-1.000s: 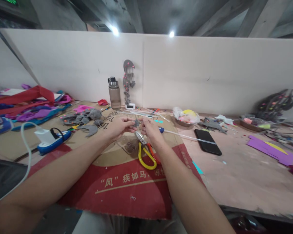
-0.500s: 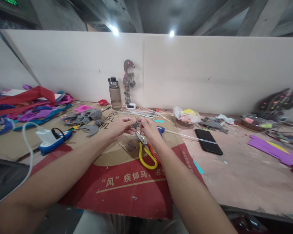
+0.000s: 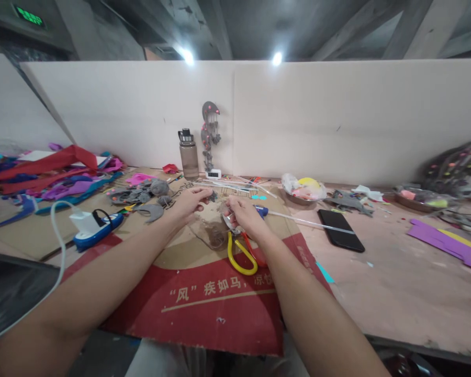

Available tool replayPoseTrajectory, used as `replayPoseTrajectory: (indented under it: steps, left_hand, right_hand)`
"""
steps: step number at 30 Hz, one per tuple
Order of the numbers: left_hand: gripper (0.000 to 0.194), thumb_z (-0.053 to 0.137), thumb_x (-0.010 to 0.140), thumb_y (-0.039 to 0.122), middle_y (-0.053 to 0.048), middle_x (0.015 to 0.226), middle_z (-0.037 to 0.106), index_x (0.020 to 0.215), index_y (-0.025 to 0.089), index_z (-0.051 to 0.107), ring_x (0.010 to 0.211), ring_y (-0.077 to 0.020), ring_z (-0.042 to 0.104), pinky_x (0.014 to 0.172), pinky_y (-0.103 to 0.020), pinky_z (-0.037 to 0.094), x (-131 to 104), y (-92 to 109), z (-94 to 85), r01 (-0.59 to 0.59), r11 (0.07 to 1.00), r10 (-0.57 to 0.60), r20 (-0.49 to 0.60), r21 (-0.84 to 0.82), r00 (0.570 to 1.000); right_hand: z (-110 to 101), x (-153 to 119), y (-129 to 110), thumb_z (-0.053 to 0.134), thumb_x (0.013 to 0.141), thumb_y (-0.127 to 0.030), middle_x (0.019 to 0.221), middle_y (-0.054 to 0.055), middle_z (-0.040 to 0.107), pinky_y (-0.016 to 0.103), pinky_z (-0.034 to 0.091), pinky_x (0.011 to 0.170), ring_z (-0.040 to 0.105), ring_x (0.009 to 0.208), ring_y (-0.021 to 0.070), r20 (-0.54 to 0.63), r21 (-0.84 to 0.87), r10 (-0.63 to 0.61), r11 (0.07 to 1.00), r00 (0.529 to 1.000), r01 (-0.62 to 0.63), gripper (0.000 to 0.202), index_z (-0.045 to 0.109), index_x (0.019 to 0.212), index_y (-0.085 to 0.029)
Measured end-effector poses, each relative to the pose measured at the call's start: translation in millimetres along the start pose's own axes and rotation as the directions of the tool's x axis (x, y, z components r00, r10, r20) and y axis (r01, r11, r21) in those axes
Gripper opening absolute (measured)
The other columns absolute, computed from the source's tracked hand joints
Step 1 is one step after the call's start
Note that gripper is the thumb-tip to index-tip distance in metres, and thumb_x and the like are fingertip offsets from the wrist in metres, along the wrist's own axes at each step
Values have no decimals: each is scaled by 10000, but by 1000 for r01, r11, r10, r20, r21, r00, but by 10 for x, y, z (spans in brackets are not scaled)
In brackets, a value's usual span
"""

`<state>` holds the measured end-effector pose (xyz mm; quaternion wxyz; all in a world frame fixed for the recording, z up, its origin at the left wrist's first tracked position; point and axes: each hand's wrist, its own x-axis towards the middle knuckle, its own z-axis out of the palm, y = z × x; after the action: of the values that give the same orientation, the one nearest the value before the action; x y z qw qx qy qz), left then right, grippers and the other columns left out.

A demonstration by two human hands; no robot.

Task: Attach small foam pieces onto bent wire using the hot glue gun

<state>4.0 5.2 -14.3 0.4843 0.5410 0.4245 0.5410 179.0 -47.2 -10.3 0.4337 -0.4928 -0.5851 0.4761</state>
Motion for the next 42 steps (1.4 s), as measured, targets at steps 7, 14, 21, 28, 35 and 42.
replayPoseTrajectory:
  steps: [7, 14, 21, 28, 35, 42]
  left_hand:
    - [220, 775, 619, 264, 4, 626, 594, 732, 125, 647, 505, -64, 529, 417, -171, 329, 84, 70, -101, 96, 974, -98, 1, -204, 995]
    - [181, 767, 669, 226, 6, 596, 595, 726, 111, 640, 481, -54, 533, 413, -159, 359, 85, 100, -106, 84, 962, -71, 57, -260, 996]
    - [108, 729, 703, 157, -6, 615, 625, 762, 106, 655, 505, -68, 576, 453, -165, 428, 83, 137, -121, 90, 951, -74, 64, -295, 995]
    - [68, 706, 703, 85, 1, 607, 612, 739, 96, 649, 508, -62, 570, 475, -164, 444, 112, 154, -143, 73, 942, -54, 68, -329, 996]
    - [174, 767, 675, 194, 10, 631, 600, 821, 125, 704, 495, -45, 516, 430, -151, 376, 114, 146, -188, -3, 987, 1, -14, -161, 1000]
    - [162, 749, 711, 225, 2, 597, 596, 823, 119, 698, 476, -58, 521, 460, -175, 417, 169, 140, -257, -56, 991, 54, -17, -119, 998]
  right_hand:
    - [-243, 1, -78, 397, 926, -289, 823, 78, 690, 250, 414, 686, 602, 759, 169, -131, -688, -184, 724, 974, 44, 312, 646, 787, -162]
    - [-559, 30, -31, 474, 738, -85, 697, 76, 631, 275, 325, 598, 520, 628, 161, -390, -767, -226, 616, 893, -180, 207, 666, 745, -162]
    - [-361, -42, -69, 418, 712, -48, 597, 10, 594, 234, 325, 540, 507, 555, 125, -240, -720, -183, 693, 953, -49, 247, 633, 689, -165]
    - [-140, -524, 45, 484, 890, -250, 963, 148, 673, 313, 403, 787, 589, 895, 235, 110, -952, -134, 270, 985, 143, 212, 651, 935, -129]
    - [-15, -708, 269, 465, 899, -251, 1043, 213, 627, 412, 417, 831, 561, 966, 320, 178, -984, -117, 6, 977, 179, 277, 632, 1069, -109]
    - [-164, -657, 187, 528, 787, -127, 913, 152, 681, 278, 379, 587, 637, 740, 227, 31, -950, -10, 310, 999, 33, 433, 532, 1218, -90]
